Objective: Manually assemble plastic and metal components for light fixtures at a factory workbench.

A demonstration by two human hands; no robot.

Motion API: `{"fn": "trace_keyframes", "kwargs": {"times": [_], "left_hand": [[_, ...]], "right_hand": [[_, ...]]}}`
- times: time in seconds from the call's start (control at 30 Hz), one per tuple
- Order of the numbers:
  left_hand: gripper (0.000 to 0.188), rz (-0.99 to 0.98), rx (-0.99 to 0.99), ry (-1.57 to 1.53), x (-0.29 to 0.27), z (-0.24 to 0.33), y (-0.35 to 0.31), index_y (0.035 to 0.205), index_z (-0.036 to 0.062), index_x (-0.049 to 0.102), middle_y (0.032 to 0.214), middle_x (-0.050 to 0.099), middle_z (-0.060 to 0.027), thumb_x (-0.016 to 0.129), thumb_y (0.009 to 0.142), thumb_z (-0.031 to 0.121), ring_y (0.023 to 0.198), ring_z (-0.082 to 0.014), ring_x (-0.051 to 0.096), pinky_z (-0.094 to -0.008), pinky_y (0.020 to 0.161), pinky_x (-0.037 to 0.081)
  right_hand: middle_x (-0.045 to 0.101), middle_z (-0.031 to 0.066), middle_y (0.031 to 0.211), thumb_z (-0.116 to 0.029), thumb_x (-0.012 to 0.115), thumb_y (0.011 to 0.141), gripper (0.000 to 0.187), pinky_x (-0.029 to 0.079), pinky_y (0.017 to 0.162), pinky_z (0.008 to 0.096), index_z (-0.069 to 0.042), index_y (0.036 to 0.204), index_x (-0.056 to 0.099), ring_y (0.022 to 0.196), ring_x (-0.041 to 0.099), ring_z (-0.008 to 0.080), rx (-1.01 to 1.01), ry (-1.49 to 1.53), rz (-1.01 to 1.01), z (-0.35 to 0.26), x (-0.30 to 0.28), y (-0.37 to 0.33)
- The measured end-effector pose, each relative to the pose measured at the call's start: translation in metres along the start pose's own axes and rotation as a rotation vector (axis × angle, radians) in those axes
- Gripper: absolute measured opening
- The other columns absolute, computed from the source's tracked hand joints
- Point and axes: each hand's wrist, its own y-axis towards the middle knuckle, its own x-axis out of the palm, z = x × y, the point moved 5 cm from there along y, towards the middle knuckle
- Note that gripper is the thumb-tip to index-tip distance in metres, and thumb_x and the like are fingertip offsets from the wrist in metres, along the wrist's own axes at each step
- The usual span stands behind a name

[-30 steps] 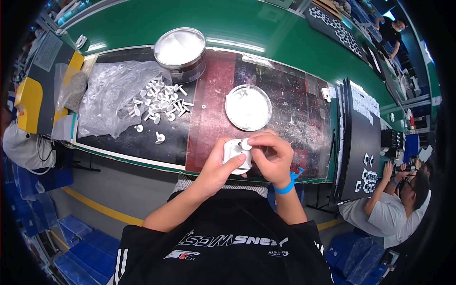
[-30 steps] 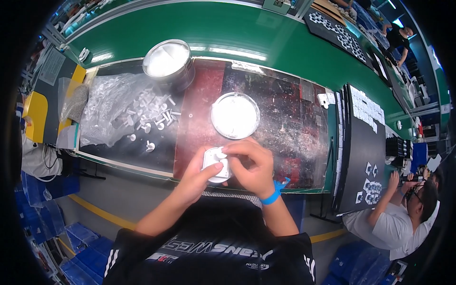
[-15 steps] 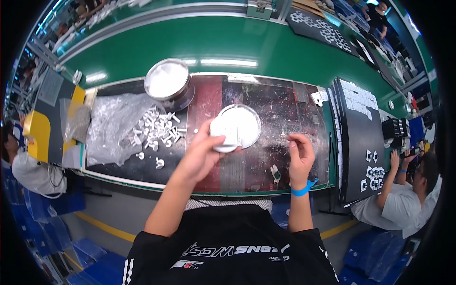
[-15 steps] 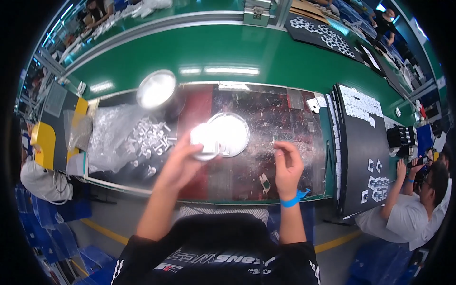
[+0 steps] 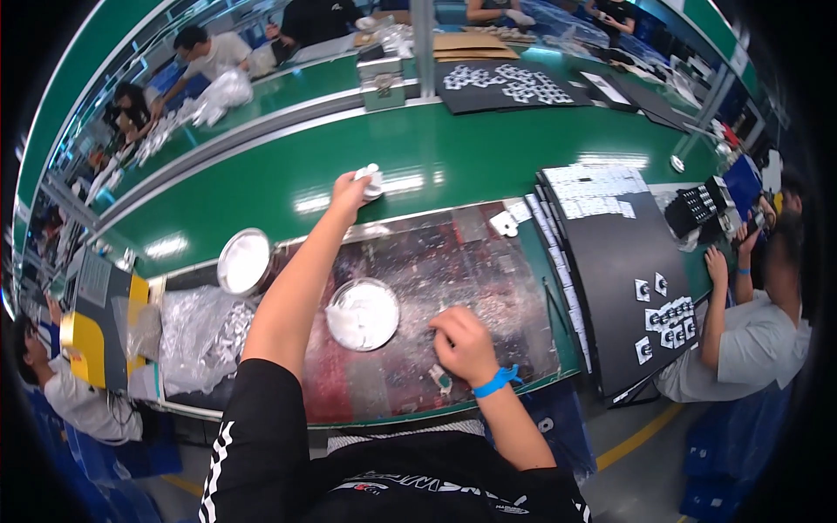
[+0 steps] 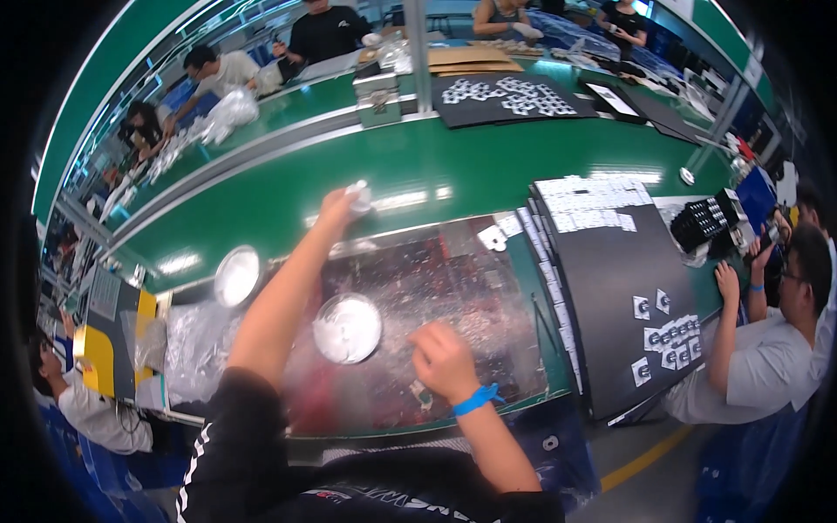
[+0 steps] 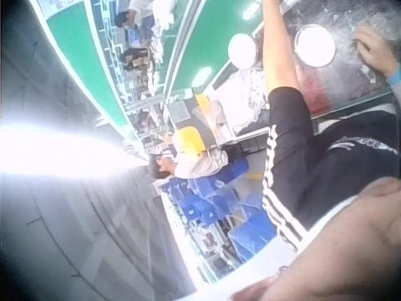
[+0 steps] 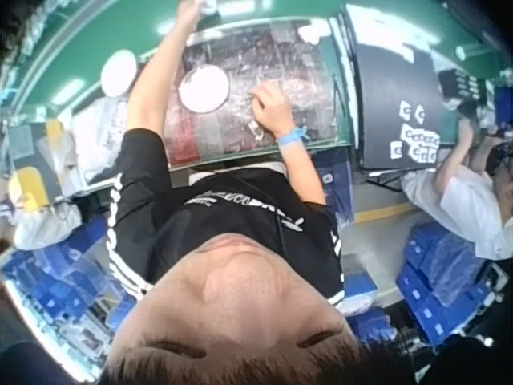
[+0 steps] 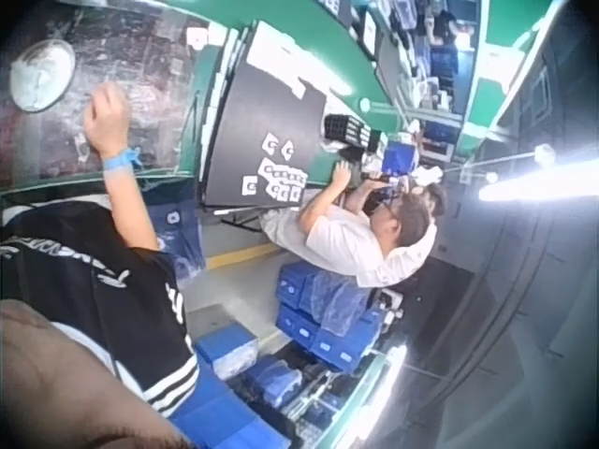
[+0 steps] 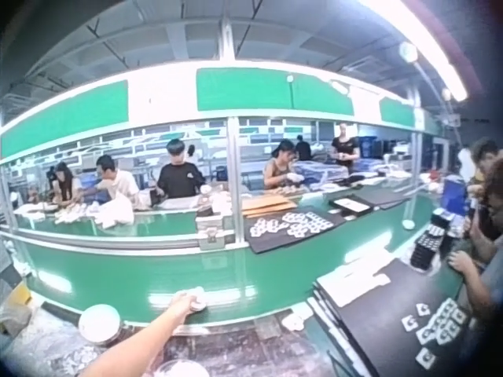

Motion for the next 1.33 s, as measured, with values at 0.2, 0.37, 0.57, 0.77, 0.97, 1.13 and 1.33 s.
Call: {"fn": "trace_keyframes", "kwargs": {"times": [0.2,0.37,0.57,0.77,0.97,1.13,1.33], "left_hand": [[0.043,0.192,0.321,0.952,0.017,0.005,0.006,0.109,-0.0033,0.068,0.112,0.067,-0.0259,0.042,0.100,0.030,0.104,-0.0389,0.065,-0.0501,0.092,0.047],[0.052,0.300,0.200,1.305,-0.032,0.012,0.030,0.118,0.0060,0.067,0.121,0.065,-0.0186,0.034,0.101,0.042,0.112,-0.0447,0.057,-0.0587,0.094,0.040],[0.033,-0.199,0.541,0.309,0.065,0.102,-0.158,0.127,0.0044,0.061,0.119,0.061,-0.0094,0.055,0.098,0.020,0.111,-0.0186,0.056,-0.0325,0.098,0.043],[0.033,-0.650,0.425,0.234,0.119,0.049,-0.350,0.088,-0.0016,0.065,0.076,0.064,-0.0070,0.046,0.104,0.021,0.069,-0.0126,0.061,-0.0279,0.065,0.050],[0.023,-0.447,1.171,0.429,0.111,0.009,-0.372,0.066,0.0026,0.055,0.060,0.049,-0.0133,0.057,0.088,0.007,0.052,-0.0321,0.048,-0.0410,0.052,0.038],[0.022,-0.433,1.116,0.367,0.088,0.012,-0.375,0.065,0.0025,0.054,0.059,0.048,-0.0123,0.058,0.086,0.006,0.051,-0.0303,0.047,-0.0406,0.051,0.037],[0.021,-0.551,1.176,0.201,0.111,0.002,-0.394,0.064,0.0027,0.051,0.060,0.047,-0.0129,0.059,0.084,0.004,0.051,-0.0318,0.047,-0.0415,0.050,0.036]], "right_hand": [[0.061,0.0101,0.083,0.002,0.064,0.073,0.013,0.051,0.066,0.0393,-0.005,0.084,0.065,0.076,0.062,0.0299,0.005,-0.040,0.009,0.014,-0.007,-0.009],[0.060,0.0112,0.083,0.002,0.063,0.073,0.013,0.051,0.066,0.0410,-0.004,0.084,0.064,0.076,0.061,0.0311,-0.001,-0.024,0.028,0.008,-0.011,-0.009],[0.059,0.0111,0.083,-0.002,0.063,0.074,0.011,0.050,0.069,0.0424,-0.003,0.085,0.063,0.079,0.060,0.0317,0.020,-0.018,0.112,0.023,-0.018,-0.015],[0.058,0.0098,0.085,-0.008,0.065,0.072,0.018,0.050,0.070,0.0400,-0.006,0.090,0.062,0.080,0.059,0.0314,-0.021,-0.020,0.068,0.017,-0.017,-0.014],[0.063,0.0109,0.096,-0.013,0.065,0.076,0.026,0.050,0.078,0.0387,-0.006,0.101,0.067,0.090,0.061,0.0321,-0.052,-0.220,0.133,-0.021,-0.032,-0.031],[0.061,0.0112,0.078,0.000,0.067,0.078,0.018,0.049,0.064,0.0390,-0.005,0.096,0.068,0.071,0.059,0.0306,0.185,-0.325,0.371,-0.050,-0.051,-0.101],[0.059,0.0095,0.069,-0.006,0.066,0.074,0.013,0.046,0.058,0.0404,-0.008,0.086,0.066,0.063,0.058,0.0306,0.024,-0.505,0.483,-0.023,-0.040,-0.131]]}}
